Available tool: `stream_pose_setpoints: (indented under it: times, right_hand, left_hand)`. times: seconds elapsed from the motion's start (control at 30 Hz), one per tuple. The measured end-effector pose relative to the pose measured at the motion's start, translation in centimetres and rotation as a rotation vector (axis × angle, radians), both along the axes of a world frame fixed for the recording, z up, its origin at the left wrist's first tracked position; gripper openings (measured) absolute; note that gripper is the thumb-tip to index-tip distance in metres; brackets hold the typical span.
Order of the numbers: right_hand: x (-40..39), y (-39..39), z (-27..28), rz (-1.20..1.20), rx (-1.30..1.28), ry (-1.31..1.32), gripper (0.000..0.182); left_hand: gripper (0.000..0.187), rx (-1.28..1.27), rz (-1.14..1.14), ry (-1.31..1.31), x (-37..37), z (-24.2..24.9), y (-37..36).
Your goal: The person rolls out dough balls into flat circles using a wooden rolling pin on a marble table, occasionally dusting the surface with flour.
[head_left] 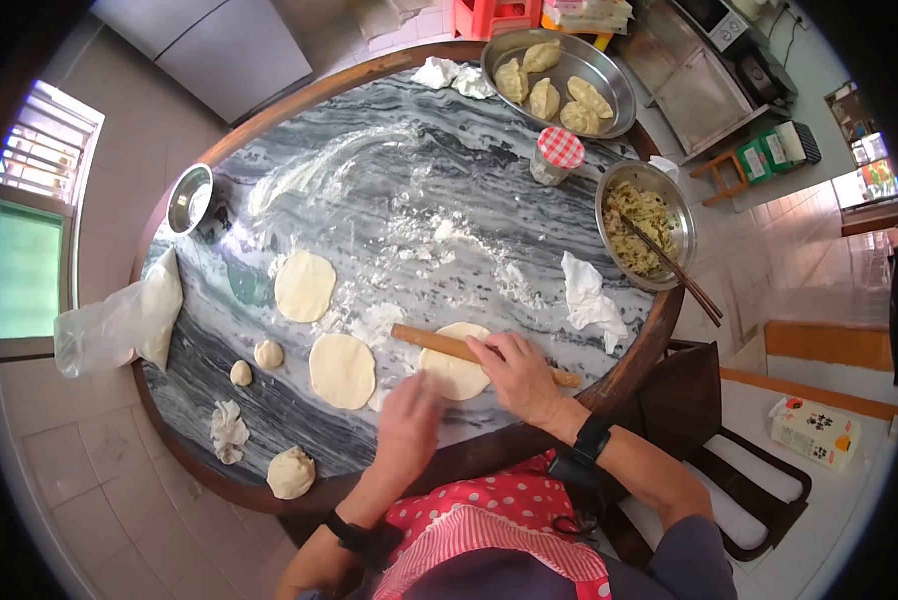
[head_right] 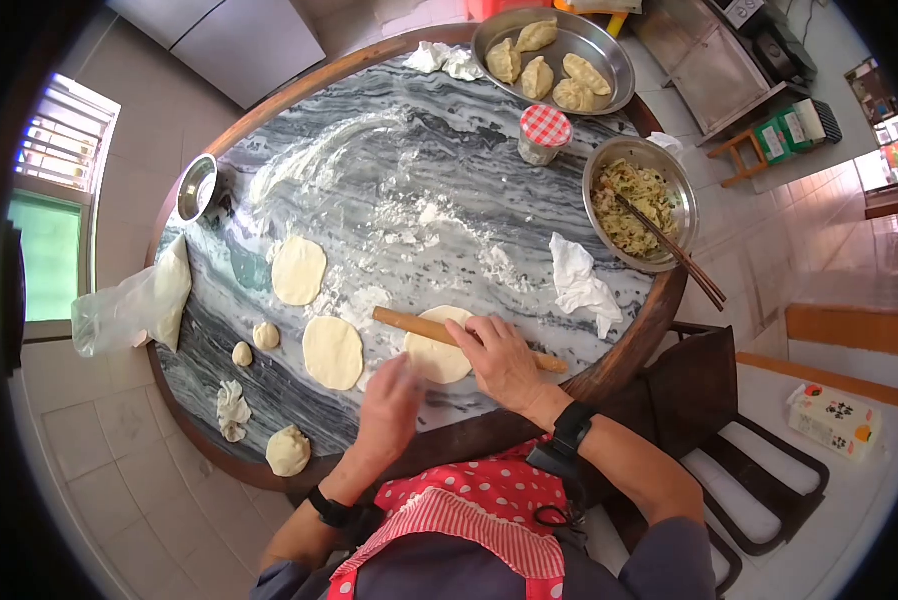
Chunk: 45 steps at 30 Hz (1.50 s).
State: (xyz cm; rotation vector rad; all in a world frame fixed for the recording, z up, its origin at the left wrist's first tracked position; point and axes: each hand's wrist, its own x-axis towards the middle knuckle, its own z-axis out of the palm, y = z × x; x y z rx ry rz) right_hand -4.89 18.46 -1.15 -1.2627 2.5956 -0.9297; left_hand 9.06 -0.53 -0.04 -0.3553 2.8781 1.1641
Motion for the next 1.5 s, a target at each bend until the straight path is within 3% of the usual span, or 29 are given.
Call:
stream_pose_setpoints:
  times: [0.07,0.1,0.2,0.37,0.47,0.63,0.73,0.8,0.83,0.93,0.97,1.0,1.07,1.3,1.37,1.5]
  right_hand:
    - [0.8,0.4,-0.6,0.075,0.042,0.025,0.047]
    - [1.2,0.5,-0.5,0.107,0.089,0.012,0.045]
    - [2.5,-0.9,-0.2,0.043,0.064,0.099,0.045]
    - [2.8,-5.3,-2.2,0.125,0.159,0.235,0.062]
    - [-1.6,-6.9,-2.3,0.069,0.278,0.315,0.061]
    - [-8.2,-8.6,-3.0,-0.069,0.263,0.312,0.061]
    - [-10.2,-8.1,-2.5,-0.185,0.319,0.297,0.063]
    - [-10.7,-7.1,-1.7,-0.297,0.254,0.237,0.061]
    - [-10.4,-6.4,-1.4,-0.301,0.249,0.246,0.061]
    - [-8.5,-3.7,-0.6,-0.097,0.225,0.151,0.049]
    - [-8.0,-3.2,-0.5,-0.101,0.227,0.159,0.049]
    - [-7.5,-2.8,-0.5,-0.061,0.199,0.187,0.047]
    - [-7.6,-2.5,-0.8,-0.024,0.170,0.214,0.045]
    - [-7.9,-2.0,-1.9,-0.087,0.212,0.083,0.034]
    - [-7.6,-1.4,-2.0,-0.109,0.174,0.074,0.033]
    - [-6.4,0.1,0.3,-0.289,-0.035,-0.099,0.036]
  left_hand:
    - [0.065,-0.320,-0.480,-0.031,0.2,0.4,0.8]
    - [0.076,-0.389,-0.488,-0.086,0.4,-0.1,1.2]
    - [0.084,-0.407,-0.496,-0.128,1.4,-0.7,1.6]
    - [0.094,-0.430,-0.523,-0.257,1.6,-1.3,2.2]
    - [0.096,-0.440,-0.517,-0.249,1.4,-0.7,2.2]
    - [0.096,-0.449,-0.469,-0.173,1.1,-0.1,2.2]
    - [0.088,-0.387,-0.434,-0.073,0.4,-0.2,1.7]
    - [0.067,-0.150,-0.176,-0.046,-1.0,-1.9,1.3]
    - [0.045,-0.214,-0.081,0.084,-2.4,-0.9,0.9]
    - [0.042,-0.260,-0.021,0.113,-5.2,-2.9,0.0]
    - [0.030,-0.165,0.070,0.179,-6.1,-3.3,0.0]
    - [0.030,-0.165,0.067,0.187,-6.8,-3.3,-0.1]
    - [0.026,-0.177,0.119,-0.083,-7.7,-3.4,-0.2]
    - [0.017,-0.136,0.148,-0.058,-8.1,-3.8,0.3]
    - [0.018,-0.042,0.245,-0.024,-8.0,-4.6,0.5]
    - [0.028,0.225,0.190,-0.163,-6.9,-3.0,-1.3]
